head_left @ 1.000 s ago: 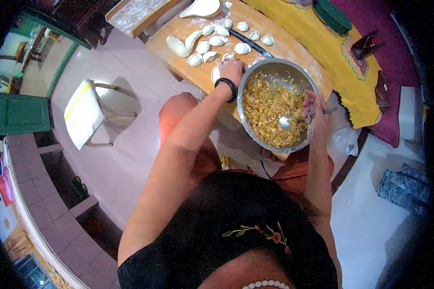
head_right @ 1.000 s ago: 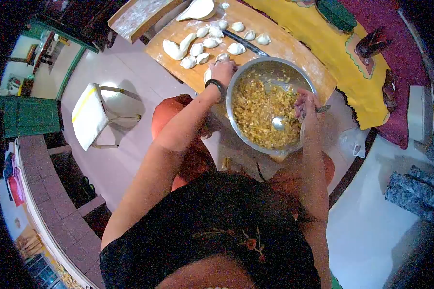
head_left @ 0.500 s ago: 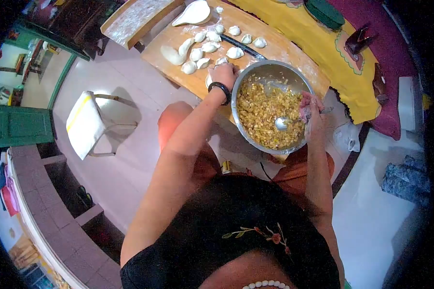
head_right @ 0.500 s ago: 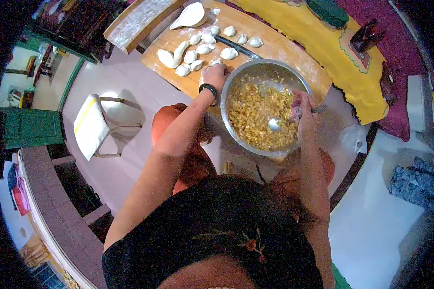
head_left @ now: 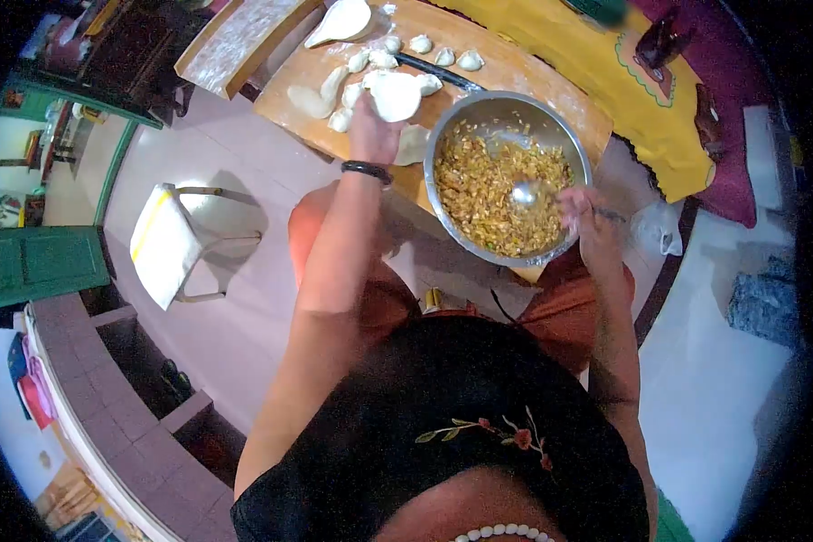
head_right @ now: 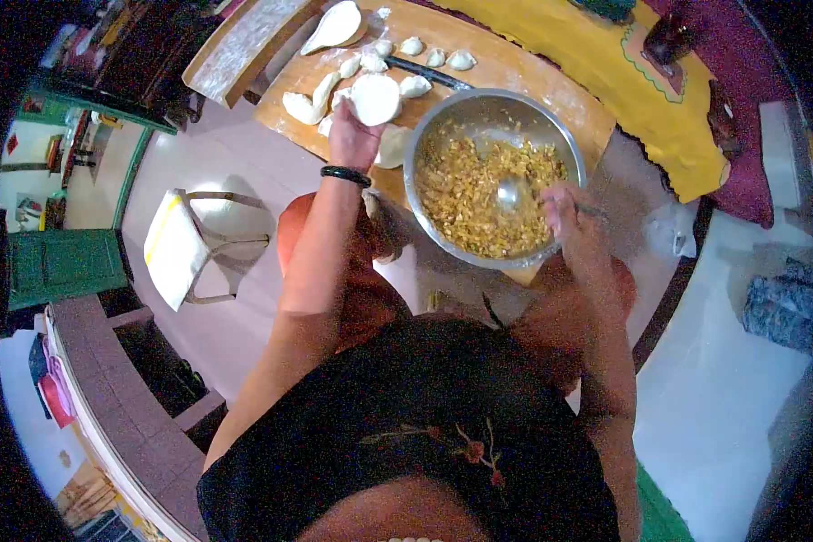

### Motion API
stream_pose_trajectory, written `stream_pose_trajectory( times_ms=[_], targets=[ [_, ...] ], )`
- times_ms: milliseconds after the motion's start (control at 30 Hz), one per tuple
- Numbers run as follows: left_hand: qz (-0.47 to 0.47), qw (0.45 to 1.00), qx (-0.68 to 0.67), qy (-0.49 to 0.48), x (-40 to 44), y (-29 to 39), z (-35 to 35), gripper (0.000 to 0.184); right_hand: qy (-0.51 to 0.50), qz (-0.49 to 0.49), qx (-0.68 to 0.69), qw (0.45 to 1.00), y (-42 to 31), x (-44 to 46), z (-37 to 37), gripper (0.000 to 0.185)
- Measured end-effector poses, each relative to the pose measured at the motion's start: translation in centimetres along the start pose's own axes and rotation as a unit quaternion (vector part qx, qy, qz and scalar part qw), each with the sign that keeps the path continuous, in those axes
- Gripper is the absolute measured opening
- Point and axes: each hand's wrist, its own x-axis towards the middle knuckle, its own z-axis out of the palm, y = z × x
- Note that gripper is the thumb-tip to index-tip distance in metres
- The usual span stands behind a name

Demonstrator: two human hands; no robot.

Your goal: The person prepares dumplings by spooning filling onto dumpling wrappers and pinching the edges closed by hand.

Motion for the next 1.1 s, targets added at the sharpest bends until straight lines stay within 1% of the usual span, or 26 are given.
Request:
stream_pose_trajectory(
  times_ms=[33, 67, 100, 133, 167, 200, 267, 300, 400, 433, 467, 500, 567, 600, 667, 700, 767, 800, 833, 900, 1000, 1100],
  targets=[
    [-0.01, 1.0, -0.021, -0.004, -0.8, 0.8, 0.7, 0.049, 0.03, -0.062, -0.053, 0.996, -1.0, -0.3, 0.1, 0.029],
    [-0.019, 0.998, -0.054, 0.0, -1.3, 1.0, 0.5, 0.042, 0.058, -0.121, -0.106, 0.985, -2.4, -0.3, 0.3, 0.027],
    [-0.018, 0.999, -0.029, -0.014, -1.9, 1.1, 0.1, 0.036, 0.088, -0.183, -0.16, 0.966, -3.3, 0.2, 0.5, 0.025],
    [-0.016, 0.999, -0.004, -0.033, -2.2, 1.1, -0.2, 0.031, 0.08, -0.173, -0.145, 0.971, -2.9, 0.9, 0.8, 0.023],
    [-0.027, 0.998, -0.011, -0.062, -2.5, 1.1, -0.6, 0.029, 0.072, -0.164, -0.13, 0.975, -2.0, 1.8, 1.2, 0.021],
    [-0.029, 0.997, -0.025, -0.06, -3.6, 1.2, -0.1, 0.029, 0.064, -0.155, -0.115, 0.979, -1.0, 2.7, 1.5, 0.019],
    [-0.034, 0.997, -0.038, -0.049, -6.4, 1.3, 0.9, 0.029, 0.087, -0.274, -0.235, 0.928, 0.4, 4.6, 1.5, 0.017],
    [-0.058, 0.994, -0.081, -0.042, -7.4, 1.1, 1.1, 0.031, 0.096, -0.332, -0.293, 0.892, 0.9, 5.3, 1.5, 0.016],
    [-0.069, 0.997, 0.012, -0.029, -10.5, 0.6, 1.2, 0.033, 0.154, -0.383, -0.282, 0.866, 1.4, 6.2, 1.5, 0.014],
    [-0.084, 0.994, 0.046, -0.044, -11.3, 0.6, 1.1, 0.033, 0.147, -0.354, -0.302, 0.873, 2.1, 6.6, 1.3, 0.014],
    [-0.098, 0.994, 0.047, -0.032, -12.2, 0.4, 1.3, 0.033, 0.138, -0.326, -0.322, 0.878, 2.9, 7.2, 0.9, 0.014],
    [-0.104, 0.992, 0.051, -0.044, -12.5, 0.0, 1.0, 0.036, 0.128, -0.298, -0.341, 0.882, 3.4, 7.4, 0.9, 0.015],
    [-0.118, 0.99, 0.054, -0.049, -13.2, -0.5, 0.8, 0.039, 0.129, -0.24, -0.292, 0.917, 4.5, 7.5, 1.6, 0.017],
    [-0.133, 0.99, 0.029, -0.048, -13.6, -0.6, 0.9, 0.039, 0.129, -0.209, -0.266, 0.932, 4.8, 7.3, 2.0, 0.018],
    [-0.163, 0.985, -0.02, -0.048, -14.1, -1.0, 1.1, 0.039, 0.132, -0.285, -0.303, 0.9, 5.3, 7.0, 2.1, 0.023],
    [-0.185, 0.981, 0.003, -0.053, -14.1, -1.2, 1.0, 0.04, 0.133, -0.322, -0.321, 0.881, 5.1, 6.7, 2.2, 0.026],
    [-0.209, 0.976, -0.005, -0.055, -14.5, -1.9, 0.8, 0.038, 0.124, -0.2, -0.163, 0.958, 4.4, 5.7, 1.8, 0.024],
    [-0.221, 0.974, -0.01, -0.056, -14.7, -2.0, 0.9, 0.037, 0.117, -0.134, -0.081, 0.981, 4.1, 5.4, 1.7, 0.023],
    [-0.228, 0.971, -0.01, -0.078, -14.8, -2.1, 0.6, 0.035, 0.106, -0.126, -0.053, 0.985, 4.3, 5.5, 1.5, 0.024],
    [-0.236, 0.968, -0.041, -0.069, -15.1, -2.6, 0.8, 0.033, 0.088, -0.111, 0.004, 0.99, 5.0, 5.8, 0.5, 0.026],
    [-0.259, 0.961, -0.077, -0.062, -15.0, -3.5, 1.1, 0.034, 0.093, -0.114, 0.033, 0.989, 5.5, 6.2, -0.3, 0.03],
    [-0.265, 0.96, -0.083, -0.04, -15.2, -3.8, 2.5, 0.035, 0.159, -0.056, 0.173, 0.97, 5.7, 6.2, -0.1, 0.031]
  ],
)
